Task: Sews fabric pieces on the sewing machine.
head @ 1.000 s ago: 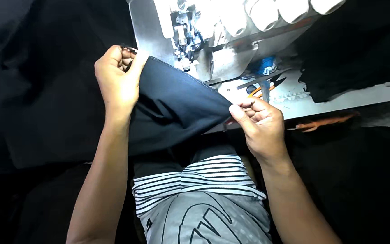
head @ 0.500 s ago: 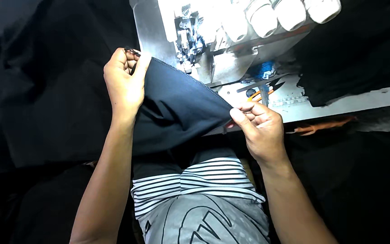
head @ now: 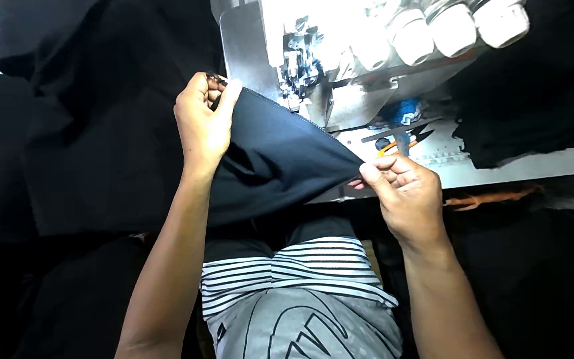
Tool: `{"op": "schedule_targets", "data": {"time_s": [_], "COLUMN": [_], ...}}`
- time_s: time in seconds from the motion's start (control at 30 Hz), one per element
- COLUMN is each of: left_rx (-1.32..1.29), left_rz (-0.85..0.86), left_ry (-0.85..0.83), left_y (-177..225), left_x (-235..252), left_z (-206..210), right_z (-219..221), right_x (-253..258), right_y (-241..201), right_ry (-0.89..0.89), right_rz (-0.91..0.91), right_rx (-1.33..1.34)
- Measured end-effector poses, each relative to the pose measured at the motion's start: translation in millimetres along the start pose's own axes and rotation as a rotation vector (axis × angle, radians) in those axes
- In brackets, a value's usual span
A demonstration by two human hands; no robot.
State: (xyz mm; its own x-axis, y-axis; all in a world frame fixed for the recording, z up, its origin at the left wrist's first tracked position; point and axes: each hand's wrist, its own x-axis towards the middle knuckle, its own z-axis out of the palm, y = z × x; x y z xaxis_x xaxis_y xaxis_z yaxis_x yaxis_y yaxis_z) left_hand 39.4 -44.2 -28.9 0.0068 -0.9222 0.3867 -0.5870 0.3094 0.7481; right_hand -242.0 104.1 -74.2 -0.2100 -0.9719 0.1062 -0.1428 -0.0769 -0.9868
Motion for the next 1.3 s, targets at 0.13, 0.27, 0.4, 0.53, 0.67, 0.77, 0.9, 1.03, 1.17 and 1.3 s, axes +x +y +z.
{"op": "schedule_targets", "data": {"time_s": [0.13, 0.27, 0.4, 0.53, 0.67, 0.77, 0.9, 1.03, 1.17, 1.3], "left_rx": [-0.029, -0.074, 0.078, 0.226, 0.259, 0.295, 0.298, 0.337, 0.326, 0.297], "left_rz": [0.001, 0.115, 0.256, 0.362, 0.324, 0.263, 0.186, 0.133, 0.131, 0.102], "left_ry": [0.01, -0.111, -0.384, -0.556, -0.545, -0.49, -0.39, -0.399, -0.416, -0.425], "left_y": [-1.7, 22.2, 79.7, 61.1, 34.4, 31.8, 27.8, 31.1, 30.6, 31.9], "left_x": [-1.8, 3.5, 21.1, 37.6, 42.1, 45.4, 48.6, 53.4, 58.4, 60.6], "left_z": [0.4, -48.3, -96.1, -47.8, -18.0, -12.6, -2.4, 0.6, 2.0, 2.7], "right_z": [6.9, 25.0, 38.4, 61.6, 84.1, 81.3, 81.3, 81.5, 78.1, 75.9], "right_x": [-3.3, -37.4, -50.0, -5.2, 17.9, 16.5, 14.7, 13.0, 11.1, 12.2], "right_y": [-10.4, -52.1, -52.3, -13.8, -23.1, -30.5, -31.1, -30.1, -27.7, -27.6], "right_ry": [0.001, -0.438, -0.861, -0.639, -0.263, -0.222, -0.257, -0.286, -0.311, -0.34], "right_rz": [0.013, -0.017, -0.055, -0.011, 0.056, 0.04, 0.094, 0.147, 0.146, 0.127], "right_rx": [-0.003, 0.241, 0.638, 0.217, 0.013, -0.138, -0.023, 0.179, 0.214, 0.222]}}
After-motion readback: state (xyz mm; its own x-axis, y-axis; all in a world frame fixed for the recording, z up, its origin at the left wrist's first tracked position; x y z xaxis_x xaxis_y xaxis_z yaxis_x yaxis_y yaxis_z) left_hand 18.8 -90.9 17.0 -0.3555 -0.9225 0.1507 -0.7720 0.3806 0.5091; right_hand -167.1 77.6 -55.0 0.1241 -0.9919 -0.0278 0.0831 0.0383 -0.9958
